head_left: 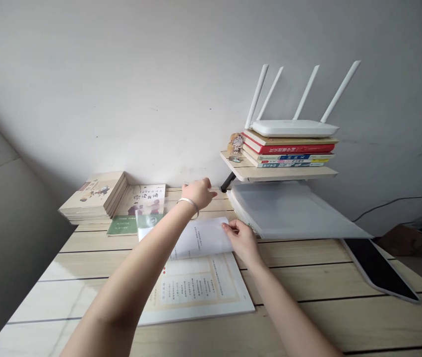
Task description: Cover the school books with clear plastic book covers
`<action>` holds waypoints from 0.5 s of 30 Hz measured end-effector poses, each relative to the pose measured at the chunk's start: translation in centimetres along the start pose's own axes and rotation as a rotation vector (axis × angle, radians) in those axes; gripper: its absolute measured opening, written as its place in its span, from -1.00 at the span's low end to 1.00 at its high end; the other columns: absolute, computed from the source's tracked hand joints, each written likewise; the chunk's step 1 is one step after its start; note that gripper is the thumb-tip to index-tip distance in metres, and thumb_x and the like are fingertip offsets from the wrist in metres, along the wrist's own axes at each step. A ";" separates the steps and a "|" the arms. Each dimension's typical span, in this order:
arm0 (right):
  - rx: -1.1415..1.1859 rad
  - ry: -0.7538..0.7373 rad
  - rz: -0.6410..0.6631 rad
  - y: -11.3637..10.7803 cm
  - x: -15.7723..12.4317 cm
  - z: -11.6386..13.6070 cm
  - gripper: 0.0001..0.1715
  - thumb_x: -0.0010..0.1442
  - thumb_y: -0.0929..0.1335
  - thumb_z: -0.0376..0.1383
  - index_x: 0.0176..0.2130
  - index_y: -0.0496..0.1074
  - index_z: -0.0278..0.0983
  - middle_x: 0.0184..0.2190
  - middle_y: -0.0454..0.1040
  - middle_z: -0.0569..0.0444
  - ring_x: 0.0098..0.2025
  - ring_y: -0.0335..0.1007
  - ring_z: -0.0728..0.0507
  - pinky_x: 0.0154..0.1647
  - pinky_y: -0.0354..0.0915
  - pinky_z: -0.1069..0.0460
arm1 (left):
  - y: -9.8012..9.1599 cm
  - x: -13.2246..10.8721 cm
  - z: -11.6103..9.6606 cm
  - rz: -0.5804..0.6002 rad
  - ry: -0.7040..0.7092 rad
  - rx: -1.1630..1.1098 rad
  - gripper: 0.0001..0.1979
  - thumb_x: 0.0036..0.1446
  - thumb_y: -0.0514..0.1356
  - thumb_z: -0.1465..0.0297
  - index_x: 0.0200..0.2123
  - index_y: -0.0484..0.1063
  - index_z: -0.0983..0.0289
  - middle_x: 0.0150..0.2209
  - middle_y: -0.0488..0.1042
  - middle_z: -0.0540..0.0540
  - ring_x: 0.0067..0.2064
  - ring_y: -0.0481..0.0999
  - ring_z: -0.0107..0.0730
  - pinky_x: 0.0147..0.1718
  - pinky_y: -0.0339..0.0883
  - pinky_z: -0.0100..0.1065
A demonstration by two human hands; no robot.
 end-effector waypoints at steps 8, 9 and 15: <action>0.053 0.021 -0.028 0.0 0.2 -0.6 -0.51 -0.14 0.36 0.12 -0.56 0.32 -0.25 -0.60 0.39 0.10 -0.51 0.25 -0.10 -0.42 0.15 0.01 | -5.3 -13.2 10.2 -0.793 -0.216 -0.153 -0.92 0.12 0.07 0.34 -0.33 0.25 0.21 -0.22 0.36 0.11 -0.12 0.37 -0.24 -0.13 0.22 -0.18; 0.057 0.026 -0.032 0.0 0.2 -0.6 -0.51 -0.15 0.36 0.12 -0.57 0.32 -0.25 -0.61 0.38 0.10 -0.51 0.25 -0.10 -0.43 0.15 0.01 | -5.1 -14.8 12.3 -0.817 -0.289 -0.200 -0.90 0.11 0.08 0.31 -0.36 0.24 0.21 -0.27 0.34 0.11 -0.14 0.36 -0.21 -0.15 0.24 -0.19; 0.055 0.062 0.002 0.2 0.2 -1.0 -0.54 -0.16 0.37 0.08 -0.56 0.34 -0.26 -0.61 0.38 0.10 -0.51 0.24 -0.08 -0.47 0.13 0.04 | -0.5 -18.8 17.8 -0.622 -0.407 -0.557 -0.67 0.12 0.02 0.12 -0.48 0.32 0.25 -0.43 0.34 0.07 -0.29 0.35 -0.24 -0.28 0.24 -0.25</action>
Point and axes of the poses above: each hand's wrist, its own x-axis towards the middle knuckle, its own y-axis out of the palm, z = x × y, the point moved 7 cm from there along x, towards the middle knuckle
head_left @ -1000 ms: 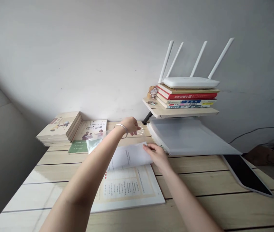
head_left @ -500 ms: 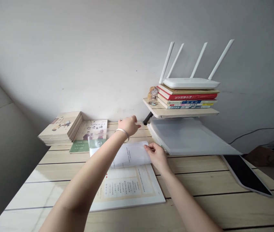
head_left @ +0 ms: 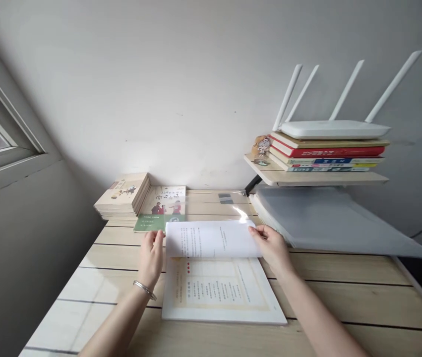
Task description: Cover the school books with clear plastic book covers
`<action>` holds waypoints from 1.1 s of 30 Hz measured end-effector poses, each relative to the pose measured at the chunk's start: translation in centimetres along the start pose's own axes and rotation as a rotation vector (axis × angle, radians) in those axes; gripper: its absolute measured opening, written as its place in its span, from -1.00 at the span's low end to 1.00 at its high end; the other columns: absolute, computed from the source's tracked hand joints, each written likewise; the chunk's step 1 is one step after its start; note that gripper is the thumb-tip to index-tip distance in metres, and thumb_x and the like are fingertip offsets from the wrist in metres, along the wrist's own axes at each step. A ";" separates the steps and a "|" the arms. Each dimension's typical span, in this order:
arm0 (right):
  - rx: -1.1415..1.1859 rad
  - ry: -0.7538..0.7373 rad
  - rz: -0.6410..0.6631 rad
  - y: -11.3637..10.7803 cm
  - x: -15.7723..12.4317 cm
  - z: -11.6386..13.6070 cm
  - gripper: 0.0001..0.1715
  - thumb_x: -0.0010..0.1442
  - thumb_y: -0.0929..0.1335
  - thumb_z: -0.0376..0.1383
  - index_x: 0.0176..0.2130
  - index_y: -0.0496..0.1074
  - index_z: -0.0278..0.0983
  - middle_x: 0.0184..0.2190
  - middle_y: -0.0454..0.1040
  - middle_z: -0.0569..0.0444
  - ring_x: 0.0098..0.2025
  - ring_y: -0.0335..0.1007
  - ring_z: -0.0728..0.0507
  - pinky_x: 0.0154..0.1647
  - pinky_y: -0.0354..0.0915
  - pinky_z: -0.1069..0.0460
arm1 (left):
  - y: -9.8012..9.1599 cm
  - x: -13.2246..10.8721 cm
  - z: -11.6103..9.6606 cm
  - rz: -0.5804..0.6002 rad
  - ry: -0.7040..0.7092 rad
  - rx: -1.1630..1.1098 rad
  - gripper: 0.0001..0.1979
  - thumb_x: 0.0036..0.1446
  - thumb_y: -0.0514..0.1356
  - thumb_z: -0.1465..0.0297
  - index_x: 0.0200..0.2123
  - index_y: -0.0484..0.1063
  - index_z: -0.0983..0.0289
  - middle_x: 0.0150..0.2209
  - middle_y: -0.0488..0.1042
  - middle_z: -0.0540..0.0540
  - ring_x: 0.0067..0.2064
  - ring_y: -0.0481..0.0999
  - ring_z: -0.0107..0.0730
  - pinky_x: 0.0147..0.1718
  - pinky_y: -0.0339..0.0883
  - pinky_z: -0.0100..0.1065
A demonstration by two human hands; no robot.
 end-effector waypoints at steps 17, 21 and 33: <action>0.303 0.189 -0.004 0.9 -0.7 -1.3 -0.51 -0.26 0.48 0.05 -0.60 0.29 -0.27 -0.66 0.27 0.18 -0.56 0.11 -0.01 -0.56 0.06 0.09 | 2.7 -1.5 2.2 -0.125 0.092 -0.157 -0.77 0.12 0.05 0.22 -0.49 0.25 0.23 -0.29 0.36 0.12 -0.28 0.35 -0.32 -0.31 0.25 -0.33; 0.399 0.232 0.038 1.1 -0.9 -1.5 -0.53 -0.24 0.49 0.00 -0.61 0.28 -0.27 -0.66 0.28 0.20 -0.57 0.12 -0.01 -0.56 0.05 0.09 | 2.7 -1.7 1.9 -0.202 0.172 -0.096 -0.78 0.14 0.02 0.27 -0.51 0.18 0.21 -0.27 0.33 0.13 -0.22 0.34 -0.29 -0.21 0.24 -0.27; 0.151 0.028 -0.032 1.5 -1.4 -1.3 -0.51 -0.06 0.37 0.09 -0.59 0.27 -0.25 -0.67 0.19 0.20 -0.56 0.04 -0.01 -0.56 0.02 0.09 | 2.2 0.2 1.8 -0.124 0.073 -0.033 -0.84 0.13 0.00 0.29 -0.44 0.23 0.22 -0.48 0.28 0.00 -0.41 0.28 -0.35 -0.40 0.17 -0.33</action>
Point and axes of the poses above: each hand's wrist, its own x-axis towards the middle knuckle, its own y-axis out of the palm, z = x × y, the point moved 7 cm from there along x, towards the middle knuckle
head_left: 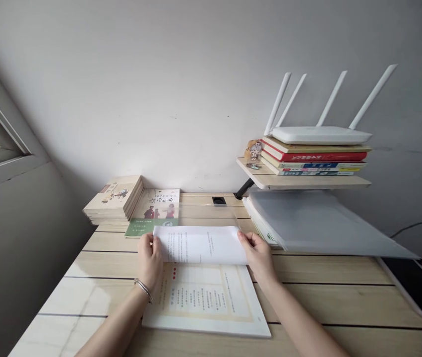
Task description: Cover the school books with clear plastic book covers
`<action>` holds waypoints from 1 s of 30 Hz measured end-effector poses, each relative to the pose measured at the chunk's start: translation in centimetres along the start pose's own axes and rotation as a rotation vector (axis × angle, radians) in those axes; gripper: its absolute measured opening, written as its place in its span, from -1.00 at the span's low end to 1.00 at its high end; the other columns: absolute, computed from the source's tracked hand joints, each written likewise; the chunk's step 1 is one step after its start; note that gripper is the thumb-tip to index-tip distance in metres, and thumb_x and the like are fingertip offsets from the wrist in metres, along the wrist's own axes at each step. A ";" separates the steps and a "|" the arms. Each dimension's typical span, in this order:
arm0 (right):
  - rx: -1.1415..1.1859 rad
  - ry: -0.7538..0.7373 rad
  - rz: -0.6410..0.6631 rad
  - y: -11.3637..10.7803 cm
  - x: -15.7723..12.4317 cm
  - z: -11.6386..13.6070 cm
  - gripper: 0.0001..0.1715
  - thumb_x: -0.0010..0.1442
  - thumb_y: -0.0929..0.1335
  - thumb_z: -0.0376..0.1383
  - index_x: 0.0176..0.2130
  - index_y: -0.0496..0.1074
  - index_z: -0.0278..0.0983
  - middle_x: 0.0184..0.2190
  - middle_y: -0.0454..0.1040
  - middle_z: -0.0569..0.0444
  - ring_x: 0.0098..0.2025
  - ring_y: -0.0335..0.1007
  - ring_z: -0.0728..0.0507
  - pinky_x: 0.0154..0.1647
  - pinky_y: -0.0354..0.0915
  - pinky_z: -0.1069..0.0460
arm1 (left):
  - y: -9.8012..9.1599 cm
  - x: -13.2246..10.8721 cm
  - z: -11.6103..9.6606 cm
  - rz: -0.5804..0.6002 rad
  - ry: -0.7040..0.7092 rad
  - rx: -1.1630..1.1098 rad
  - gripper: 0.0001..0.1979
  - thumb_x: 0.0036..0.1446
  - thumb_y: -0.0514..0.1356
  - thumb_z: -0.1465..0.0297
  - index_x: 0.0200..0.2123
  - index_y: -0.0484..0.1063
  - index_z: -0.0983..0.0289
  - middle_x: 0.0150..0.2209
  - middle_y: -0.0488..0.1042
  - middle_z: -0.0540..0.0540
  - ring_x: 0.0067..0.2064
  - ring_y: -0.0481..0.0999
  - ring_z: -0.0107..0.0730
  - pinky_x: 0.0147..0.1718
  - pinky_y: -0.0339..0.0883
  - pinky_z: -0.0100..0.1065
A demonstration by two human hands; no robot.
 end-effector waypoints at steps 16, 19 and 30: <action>-0.149 0.054 0.112 0.1 0.3 0.0 -0.53 -0.08 0.35 0.08 -0.58 0.35 -0.27 -0.67 0.28 0.16 -0.56 0.12 -0.04 -0.53 0.05 0.07 | -0.7 -1.2 0.0 0.007 -0.139 -0.084 -0.70 0.12 0.06 0.16 -0.52 0.23 0.23 -0.54 0.27 -0.04 -0.45 0.24 -0.41 -0.43 0.12 -0.36; -0.105 0.154 0.286 0.5 0.3 0.1 -0.53 -0.12 0.38 0.07 -0.61 0.33 -0.27 -0.68 0.27 0.17 -0.57 0.11 -0.02 -0.56 0.02 0.08 | -0.6 -1.3 0.1 0.001 -0.143 -0.112 -0.67 0.11 0.08 0.12 -0.52 0.24 0.24 -0.54 0.28 -0.03 -0.45 0.25 -0.41 -0.44 0.12 -0.36; -0.331 -0.061 0.093 0.4 -0.3 1.2 -0.53 -0.03 0.28 0.08 -0.65 0.20 -0.21 -0.70 0.18 0.18 -0.58 0.04 -0.04 -0.55 -0.02 0.06 | -0.4 -1.5 0.7 0.025 -0.242 -0.181 -0.60 0.10 0.05 0.03 -0.51 0.23 0.25 -0.52 0.24 -0.04 -0.45 0.20 -0.44 -0.48 0.12 -0.40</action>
Point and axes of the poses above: each hand's wrist, its own x-axis towards the middle knuckle, its own y-axis out of the palm, z = x × y, the point moved 7 cm from there along x, towards the middle knuckle
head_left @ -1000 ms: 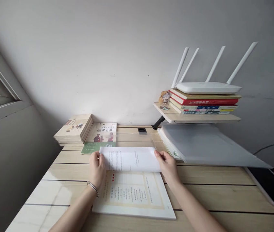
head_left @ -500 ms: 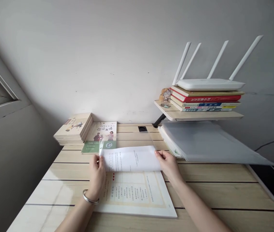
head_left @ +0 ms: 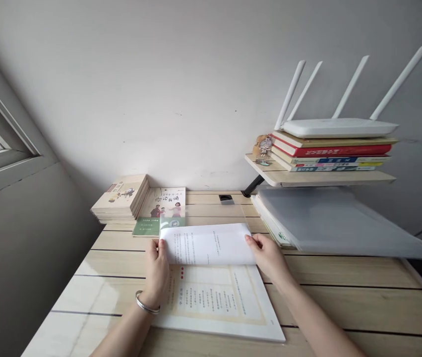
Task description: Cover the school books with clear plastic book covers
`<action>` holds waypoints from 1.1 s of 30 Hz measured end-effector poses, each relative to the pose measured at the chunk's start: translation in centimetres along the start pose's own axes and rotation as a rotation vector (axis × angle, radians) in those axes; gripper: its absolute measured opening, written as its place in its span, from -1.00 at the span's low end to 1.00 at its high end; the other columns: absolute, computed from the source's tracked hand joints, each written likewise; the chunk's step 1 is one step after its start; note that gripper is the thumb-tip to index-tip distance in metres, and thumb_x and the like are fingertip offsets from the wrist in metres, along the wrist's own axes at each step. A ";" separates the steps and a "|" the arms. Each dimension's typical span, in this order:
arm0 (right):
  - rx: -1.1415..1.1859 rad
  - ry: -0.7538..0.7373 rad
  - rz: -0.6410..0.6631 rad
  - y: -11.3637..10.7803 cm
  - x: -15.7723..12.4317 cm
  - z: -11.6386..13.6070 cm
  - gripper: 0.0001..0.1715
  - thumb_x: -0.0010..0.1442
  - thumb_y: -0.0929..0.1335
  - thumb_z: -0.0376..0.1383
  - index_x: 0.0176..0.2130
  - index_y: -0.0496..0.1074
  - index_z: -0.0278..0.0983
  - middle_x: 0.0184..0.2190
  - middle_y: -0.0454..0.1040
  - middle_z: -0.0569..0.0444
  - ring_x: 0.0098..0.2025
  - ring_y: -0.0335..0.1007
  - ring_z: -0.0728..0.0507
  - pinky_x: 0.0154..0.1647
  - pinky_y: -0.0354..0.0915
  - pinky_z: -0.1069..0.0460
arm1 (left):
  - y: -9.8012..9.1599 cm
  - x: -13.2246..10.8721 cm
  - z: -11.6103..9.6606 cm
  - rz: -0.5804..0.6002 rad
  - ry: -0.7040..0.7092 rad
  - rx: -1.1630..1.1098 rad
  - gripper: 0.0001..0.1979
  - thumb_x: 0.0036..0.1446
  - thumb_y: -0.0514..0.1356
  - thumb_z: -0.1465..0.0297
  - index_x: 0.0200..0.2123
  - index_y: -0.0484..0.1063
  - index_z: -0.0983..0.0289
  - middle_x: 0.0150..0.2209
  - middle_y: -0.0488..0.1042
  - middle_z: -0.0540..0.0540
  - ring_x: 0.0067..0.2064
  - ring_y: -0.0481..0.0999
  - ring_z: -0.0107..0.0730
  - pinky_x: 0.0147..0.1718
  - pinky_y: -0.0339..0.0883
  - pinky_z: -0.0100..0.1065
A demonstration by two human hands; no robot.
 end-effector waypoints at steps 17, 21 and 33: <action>0.017 0.038 0.036 0.0 0.4 -1.2 -0.56 -0.11 0.37 0.04 -0.66 0.26 -0.23 -0.72 0.23 0.18 -0.61 0.09 -0.03 -0.58 0.00 0.07 | -0.2 0.3 0.0 -0.055 -0.093 0.073 -0.67 0.04 0.12 0.20 -0.63 0.13 0.23 -0.64 0.14 -0.11 -0.55 0.14 -0.50 -0.55 0.02 -0.42; -0.013 0.044 0.052 0.5 0.5 -1.8 -0.56 -0.11 0.36 0.05 -0.65 0.26 -0.22 -0.72 0.26 0.16 -0.62 0.11 -0.04 -0.58 0.03 0.06 | -0.1 0.6 0.1 -0.048 -0.117 0.150 -0.70 0.04 0.12 0.27 -0.64 0.13 0.23 -0.66 0.12 -0.11 -0.56 0.14 -0.50 -0.55 0.01 -0.41; 0.222 0.088 0.049 0.2 0.5 -1.0 -0.53 -0.12 0.36 0.10 -0.58 0.28 -0.24 -0.68 0.24 0.18 -0.59 0.08 -0.02 -0.56 0.01 0.07 | 0.2 1.2 1.2 -0.008 -0.125 -0.153 -0.60 -0.10 0.20 0.04 -0.48 0.26 0.27 -0.51 0.27 -0.07 -0.46 0.26 -0.48 -0.45 0.13 -0.40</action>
Point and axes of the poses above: each hand's wrist, its own x-axis towards the middle knuckle, its own y-axis out of the palm, z = x × y, the point moved 7 cm from there along x, towards the middle knuckle
